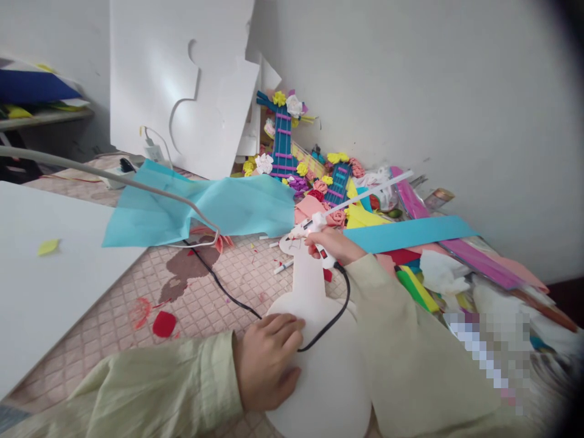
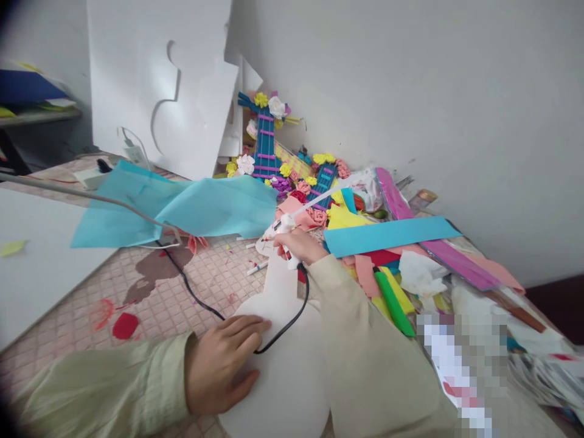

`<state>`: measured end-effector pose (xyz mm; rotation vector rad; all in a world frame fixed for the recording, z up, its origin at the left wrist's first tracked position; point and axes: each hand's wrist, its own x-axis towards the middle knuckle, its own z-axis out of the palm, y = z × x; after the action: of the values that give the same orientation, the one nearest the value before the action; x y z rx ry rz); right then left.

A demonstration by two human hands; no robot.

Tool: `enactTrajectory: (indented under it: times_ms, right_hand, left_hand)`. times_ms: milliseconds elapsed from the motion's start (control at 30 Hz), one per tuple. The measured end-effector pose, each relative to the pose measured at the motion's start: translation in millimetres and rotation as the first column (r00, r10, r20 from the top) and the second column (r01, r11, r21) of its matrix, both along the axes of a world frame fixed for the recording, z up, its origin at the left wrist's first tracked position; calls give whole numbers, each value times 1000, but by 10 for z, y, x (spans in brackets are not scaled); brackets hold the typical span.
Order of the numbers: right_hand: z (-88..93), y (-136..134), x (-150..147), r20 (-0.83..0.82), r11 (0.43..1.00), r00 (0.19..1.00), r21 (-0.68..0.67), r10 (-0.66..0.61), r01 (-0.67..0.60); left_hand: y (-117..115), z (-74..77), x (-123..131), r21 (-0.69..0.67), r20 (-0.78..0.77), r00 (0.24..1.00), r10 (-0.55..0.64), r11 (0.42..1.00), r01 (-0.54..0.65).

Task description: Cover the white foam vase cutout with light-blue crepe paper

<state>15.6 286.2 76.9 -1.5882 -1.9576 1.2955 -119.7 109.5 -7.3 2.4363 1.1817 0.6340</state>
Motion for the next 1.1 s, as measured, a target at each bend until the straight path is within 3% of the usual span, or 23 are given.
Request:
enactTrajectory:
  times_ms: [200, 1100]
  right_hand:
    - [21, -65, -121, 47, 998, 997, -25, 58, -57]
    - [-44, 9, -58, 178, 994, 979, 11, 102, -106]
  left_hand:
    - [3, -18, -5, 1, -11, 1000, -14, 1000, 14]
    - [-2, -40, -5, 13, 24, 1000, -1, 1000, 0]
